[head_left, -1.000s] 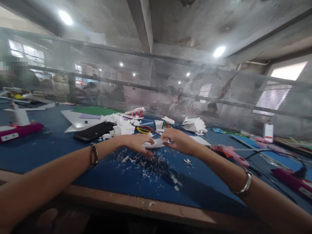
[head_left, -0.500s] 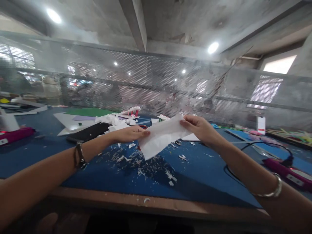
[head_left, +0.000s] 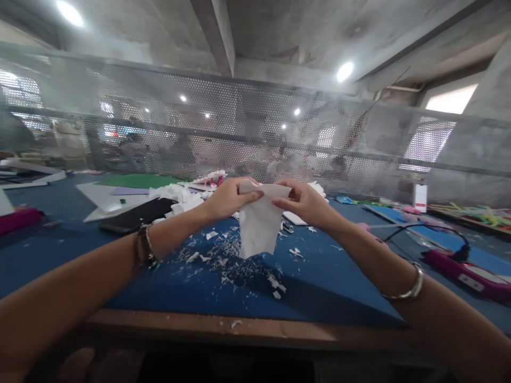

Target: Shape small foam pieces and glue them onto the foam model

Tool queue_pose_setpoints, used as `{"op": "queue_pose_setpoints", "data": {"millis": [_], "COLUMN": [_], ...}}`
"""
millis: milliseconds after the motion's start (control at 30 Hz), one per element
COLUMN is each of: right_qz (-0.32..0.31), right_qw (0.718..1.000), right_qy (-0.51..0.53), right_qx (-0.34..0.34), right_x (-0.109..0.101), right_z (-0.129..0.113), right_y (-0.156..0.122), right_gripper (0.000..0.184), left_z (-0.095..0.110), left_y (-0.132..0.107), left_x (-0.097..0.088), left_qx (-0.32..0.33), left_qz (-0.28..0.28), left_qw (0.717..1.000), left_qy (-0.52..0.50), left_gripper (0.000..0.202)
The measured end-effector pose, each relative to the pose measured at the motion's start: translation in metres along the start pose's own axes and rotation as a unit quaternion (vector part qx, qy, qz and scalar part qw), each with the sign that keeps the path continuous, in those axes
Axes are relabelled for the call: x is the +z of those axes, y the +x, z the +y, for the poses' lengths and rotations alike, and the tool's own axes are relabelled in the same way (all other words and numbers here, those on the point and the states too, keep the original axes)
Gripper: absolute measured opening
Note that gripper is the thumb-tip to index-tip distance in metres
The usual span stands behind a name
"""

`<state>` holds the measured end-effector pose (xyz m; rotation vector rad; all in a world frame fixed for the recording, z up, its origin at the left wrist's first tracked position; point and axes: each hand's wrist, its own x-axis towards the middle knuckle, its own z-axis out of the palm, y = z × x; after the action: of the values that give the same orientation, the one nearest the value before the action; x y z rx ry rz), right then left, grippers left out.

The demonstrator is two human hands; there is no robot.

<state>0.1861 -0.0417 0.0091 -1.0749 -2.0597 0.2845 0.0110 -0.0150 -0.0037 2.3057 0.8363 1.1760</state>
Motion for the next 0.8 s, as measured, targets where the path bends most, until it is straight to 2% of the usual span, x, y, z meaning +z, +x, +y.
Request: {"op": "queue_pose_setpoints", "data": {"millis": [67,133,167,200,267,367,433,500,567,667,800], "right_qz": [0.061,0.139,0.152,0.137,0.046,-0.105,-0.167,-0.223,-0.255,-0.257,-0.238], "right_qw": [0.998,0.982,0.968,0.953,0.921,0.878,0.862,0.872,0.901,0.936,0.95], "right_qy": [-0.015,-0.093,-0.145,-0.198,-0.291,-0.372,-0.382,-0.344,-0.274,-0.191,-0.158], "right_qx": [-0.019,-0.087,-0.136,-0.186,-0.257,-0.282,-0.288,-0.269,-0.219,-0.146,-0.129], "right_x": [-0.001,-0.002,-0.002,-0.002,0.003,0.02,0.032,0.042,0.045,0.043,0.04], "right_z": [0.003,0.003,0.002,0.001,-0.001,0.002,0.008,0.016,0.021,0.024,0.024], "right_y": [-0.003,-0.008,-0.012,-0.016,-0.026,-0.039,-0.044,-0.045,-0.044,-0.043,-0.046], "right_gripper": [0.015,0.011,0.009,0.008,0.014,0.028,0.029,0.022,0.016,0.015,0.012], "left_z": [-0.004,-0.009,-0.01,-0.012,-0.015,-0.019,-0.02,-0.017,-0.013,-0.01,-0.018], "left_y": [0.0,-0.001,-0.003,-0.005,-0.011,-0.026,-0.037,-0.047,-0.052,-0.052,-0.048], "left_x": [-0.005,-0.01,-0.012,-0.014,-0.016,-0.012,-0.004,0.005,0.013,0.022,0.028], "left_qx": [0.016,0.062,0.091,0.122,0.174,0.216,0.23,0.23,0.203,0.145,0.091], "left_qz": [-0.002,0.028,0.05,0.066,0.047,-0.076,-0.161,-0.22,-0.234,-0.246,-0.267], "left_qw": [1.0,0.997,0.992,0.983,0.962,0.933,0.912,0.897,0.899,0.908,0.928], "left_qy": [-0.006,0.036,0.075,0.12,0.206,0.278,0.301,0.307,0.31,0.307,0.241], "left_gripper": [0.024,0.018,0.015,0.013,0.012,0.017,0.026,0.022,0.018,0.027,0.022]}}
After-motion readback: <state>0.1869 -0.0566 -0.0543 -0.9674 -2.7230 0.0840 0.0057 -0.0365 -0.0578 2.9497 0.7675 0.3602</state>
